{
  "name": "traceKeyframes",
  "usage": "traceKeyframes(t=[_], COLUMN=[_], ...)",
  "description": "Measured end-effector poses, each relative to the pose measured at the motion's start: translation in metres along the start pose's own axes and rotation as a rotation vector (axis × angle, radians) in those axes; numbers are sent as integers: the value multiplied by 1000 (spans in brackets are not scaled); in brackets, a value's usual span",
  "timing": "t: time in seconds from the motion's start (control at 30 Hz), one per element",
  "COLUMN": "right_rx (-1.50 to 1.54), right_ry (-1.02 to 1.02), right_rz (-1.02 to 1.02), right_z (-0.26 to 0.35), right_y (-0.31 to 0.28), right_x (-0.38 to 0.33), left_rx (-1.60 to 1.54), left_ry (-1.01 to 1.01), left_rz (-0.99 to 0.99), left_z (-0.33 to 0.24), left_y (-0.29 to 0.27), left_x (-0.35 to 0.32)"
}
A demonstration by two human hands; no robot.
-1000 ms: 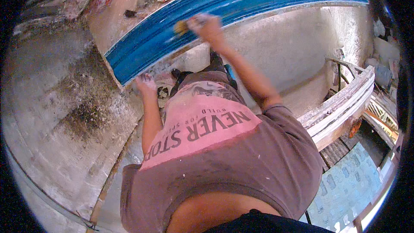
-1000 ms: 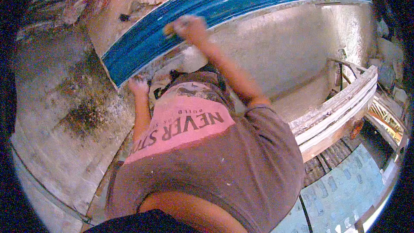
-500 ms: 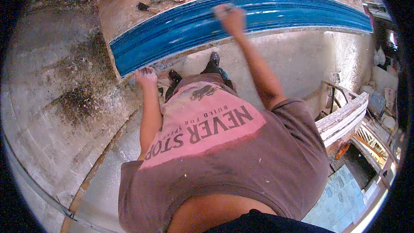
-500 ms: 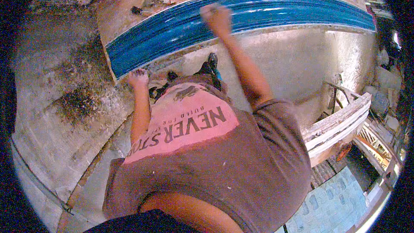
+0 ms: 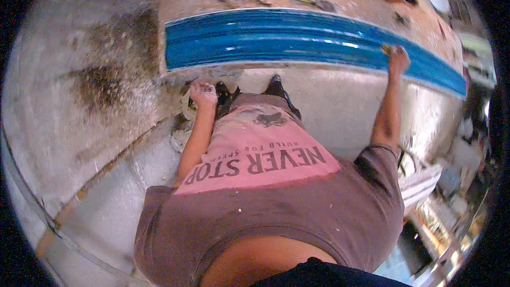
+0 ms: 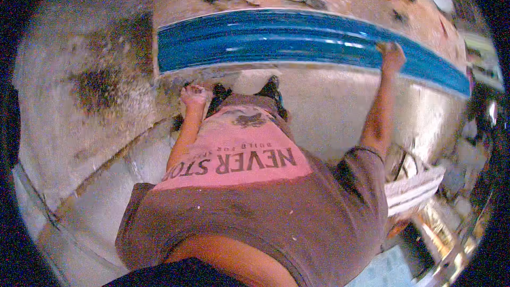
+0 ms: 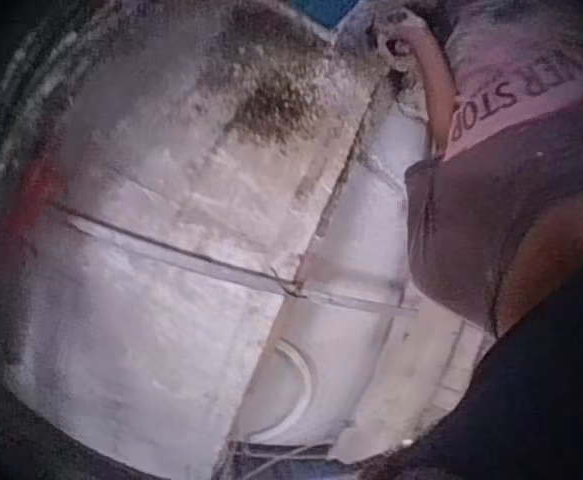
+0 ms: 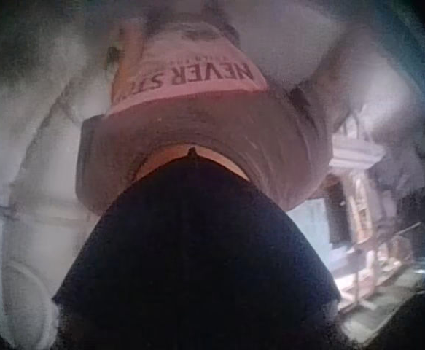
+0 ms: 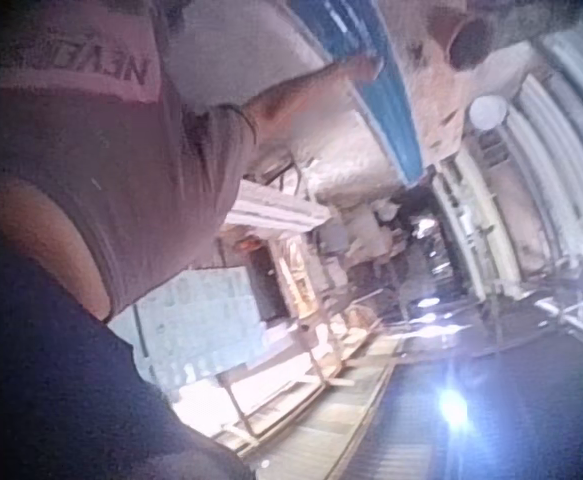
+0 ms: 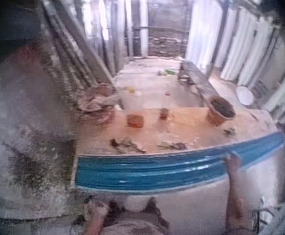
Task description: The person paints a long, curved wooden piece with blue paint using a brush. They repeatedly dip the brush into a container of paint and apply it to the surface of the wood, working along its length.
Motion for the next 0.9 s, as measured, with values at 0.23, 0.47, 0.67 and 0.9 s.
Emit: traceKeyframes(t=[0.23, 0.47, 0.67, 0.9], right_rx=[149, 810, 641, 167], right_ry=[-253, -284, -470, -296], right_rz=[248, 497, 539, 217], right_z=[215, 518, 655, 395], right_y=[112, 260, 275, 191], right_x=[-111, -279, -304, -175], left_rx=[-31, 283, 385, 499], left_ry=[203, 177, 46, 69], left_rz=[49, 233, 351, 369], left_z=[-49, -78, -98, -117], left_y=[-17, 39, 44, 63], left_x=[-28, -35, 37, 12])
Point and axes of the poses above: each hand's wrist, its own x-axis towards the middle knuckle, its own y-axis out of the palm, z = x × y, the point moved 8 cm from there along x, towards the middle knuckle, and after that the axes turned 1 degree about x, right-handed, at the moved point
